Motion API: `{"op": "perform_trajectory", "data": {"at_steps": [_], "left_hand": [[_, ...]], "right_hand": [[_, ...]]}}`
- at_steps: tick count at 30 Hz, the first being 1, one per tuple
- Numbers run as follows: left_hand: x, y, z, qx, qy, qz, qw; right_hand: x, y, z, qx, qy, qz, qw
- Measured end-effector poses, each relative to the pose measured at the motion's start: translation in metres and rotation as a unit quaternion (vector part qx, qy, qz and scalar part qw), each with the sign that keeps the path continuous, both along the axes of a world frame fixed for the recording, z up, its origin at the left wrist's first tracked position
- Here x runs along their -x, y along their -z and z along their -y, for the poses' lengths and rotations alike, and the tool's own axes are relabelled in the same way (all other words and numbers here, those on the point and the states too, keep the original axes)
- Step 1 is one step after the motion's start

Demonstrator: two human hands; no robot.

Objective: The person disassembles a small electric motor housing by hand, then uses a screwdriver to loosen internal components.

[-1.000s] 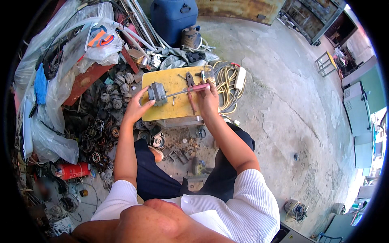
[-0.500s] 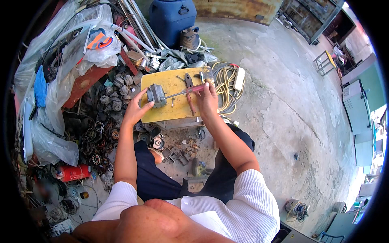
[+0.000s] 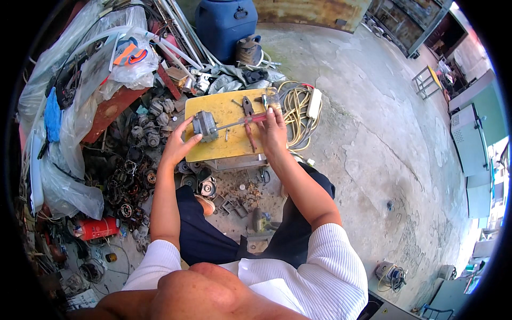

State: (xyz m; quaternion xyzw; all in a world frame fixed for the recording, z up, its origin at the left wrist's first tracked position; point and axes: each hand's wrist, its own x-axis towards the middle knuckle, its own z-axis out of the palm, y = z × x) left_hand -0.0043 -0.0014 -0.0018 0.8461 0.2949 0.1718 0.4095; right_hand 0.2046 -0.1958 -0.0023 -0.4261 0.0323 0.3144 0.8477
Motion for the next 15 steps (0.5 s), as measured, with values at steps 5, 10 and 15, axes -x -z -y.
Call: {"op": "perform_trajectory", "data": {"at_steps": [5, 10, 15], "left_hand": [[-0.003, 0.001, 0.0, -0.003, 0.004, 0.007, 1.0], [-0.001, 0.002, 0.0, -0.002, 0.004, 0.009, 1.0], [-0.001, 0.0, 0.0, -0.004, 0.003, 0.009, 1.0]], "right_hand": [[-0.006, 0.016, -0.001, -0.063, 0.016, 0.039, 0.997], [-0.007, 0.017, -0.001, -0.056, 0.005, 0.039, 0.998], [0.003, -0.003, -0.001, -0.021, 0.006, 0.033, 0.999]]}}
